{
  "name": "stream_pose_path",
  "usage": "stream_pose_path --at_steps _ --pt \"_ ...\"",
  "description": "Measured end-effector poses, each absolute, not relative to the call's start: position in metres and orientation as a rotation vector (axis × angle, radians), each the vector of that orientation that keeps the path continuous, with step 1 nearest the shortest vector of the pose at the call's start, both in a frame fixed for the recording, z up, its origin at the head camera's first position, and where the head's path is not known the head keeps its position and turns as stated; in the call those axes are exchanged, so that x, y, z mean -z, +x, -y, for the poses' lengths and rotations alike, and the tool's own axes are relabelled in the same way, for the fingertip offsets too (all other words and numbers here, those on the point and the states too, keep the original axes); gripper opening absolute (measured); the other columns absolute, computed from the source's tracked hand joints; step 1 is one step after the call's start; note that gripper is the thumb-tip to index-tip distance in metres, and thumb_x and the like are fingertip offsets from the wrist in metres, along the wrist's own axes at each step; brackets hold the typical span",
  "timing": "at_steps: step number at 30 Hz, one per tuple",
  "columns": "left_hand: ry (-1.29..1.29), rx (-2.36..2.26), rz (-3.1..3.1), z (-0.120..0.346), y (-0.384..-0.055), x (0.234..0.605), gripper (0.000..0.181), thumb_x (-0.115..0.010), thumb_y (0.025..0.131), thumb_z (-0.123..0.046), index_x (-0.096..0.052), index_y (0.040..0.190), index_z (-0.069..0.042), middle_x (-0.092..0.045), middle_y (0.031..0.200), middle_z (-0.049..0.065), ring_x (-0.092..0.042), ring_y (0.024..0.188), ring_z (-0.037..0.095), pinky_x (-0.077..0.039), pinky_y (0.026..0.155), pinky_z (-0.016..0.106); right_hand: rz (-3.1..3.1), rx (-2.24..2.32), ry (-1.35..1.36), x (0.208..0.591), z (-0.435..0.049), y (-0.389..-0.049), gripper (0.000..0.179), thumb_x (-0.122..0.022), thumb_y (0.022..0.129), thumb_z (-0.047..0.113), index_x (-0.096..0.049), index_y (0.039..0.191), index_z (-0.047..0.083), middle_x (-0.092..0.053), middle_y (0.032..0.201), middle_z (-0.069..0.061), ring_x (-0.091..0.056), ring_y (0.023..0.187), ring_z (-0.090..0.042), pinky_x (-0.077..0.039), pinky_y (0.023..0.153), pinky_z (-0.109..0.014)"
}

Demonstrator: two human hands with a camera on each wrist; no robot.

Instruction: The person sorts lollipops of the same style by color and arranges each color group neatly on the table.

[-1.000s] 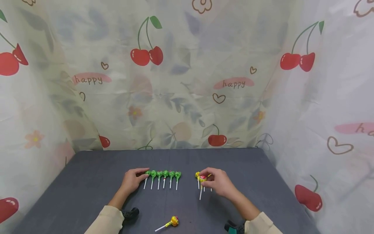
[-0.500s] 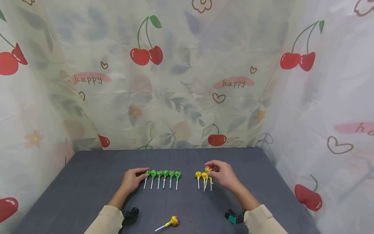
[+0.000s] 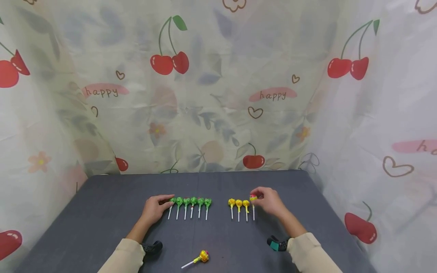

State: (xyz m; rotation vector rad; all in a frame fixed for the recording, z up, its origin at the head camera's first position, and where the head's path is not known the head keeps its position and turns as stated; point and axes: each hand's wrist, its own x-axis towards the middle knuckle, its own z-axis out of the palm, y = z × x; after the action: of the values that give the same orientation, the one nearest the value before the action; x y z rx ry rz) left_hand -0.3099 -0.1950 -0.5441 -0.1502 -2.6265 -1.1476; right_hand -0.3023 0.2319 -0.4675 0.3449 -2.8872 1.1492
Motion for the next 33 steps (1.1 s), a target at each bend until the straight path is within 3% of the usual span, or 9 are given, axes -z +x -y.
stream_pose_path --at_steps 12,25,33 --pt "-0.118 1.172 2.643 0.196 -0.311 0.543 0.028 -0.075 0.087 -0.015 -0.075 0.114 -0.016 -0.070 0.113 0.008 -0.062 0.108 0.030 -0.048 0.092 0.048 2.889 -1.138 0.278 0.496 -0.240 -0.315 0.022 -0.075 0.083 0.004 -0.072 0.105 0.002 -0.066 0.088 -0.003 -0.058 0.073 -0.016 -0.049 0.063 -0.031" --pt "-0.136 1.182 2.636 0.196 -0.311 0.544 0.027 -0.075 0.087 -0.015 -0.075 0.114 -0.016 -0.070 0.112 0.008 -0.062 0.107 0.030 -0.048 0.090 0.048 2.781 -1.158 0.140 0.526 -0.235 -0.317 0.020 -0.077 0.084 0.009 -0.073 0.103 0.005 -0.070 0.094 -0.004 -0.064 0.082 -0.018 -0.053 0.073 -0.037" --pt "-0.137 1.194 2.634 0.196 -0.310 0.543 0.028 -0.075 0.086 -0.015 -0.075 0.114 -0.016 -0.070 0.111 0.007 -0.063 0.106 0.030 -0.049 0.090 0.048 2.731 -1.157 0.081 0.533 -0.232 -0.316 0.021 -0.077 0.083 0.011 -0.073 0.103 0.006 -0.068 0.089 -0.002 -0.061 0.077 -0.016 -0.051 0.069 -0.033"
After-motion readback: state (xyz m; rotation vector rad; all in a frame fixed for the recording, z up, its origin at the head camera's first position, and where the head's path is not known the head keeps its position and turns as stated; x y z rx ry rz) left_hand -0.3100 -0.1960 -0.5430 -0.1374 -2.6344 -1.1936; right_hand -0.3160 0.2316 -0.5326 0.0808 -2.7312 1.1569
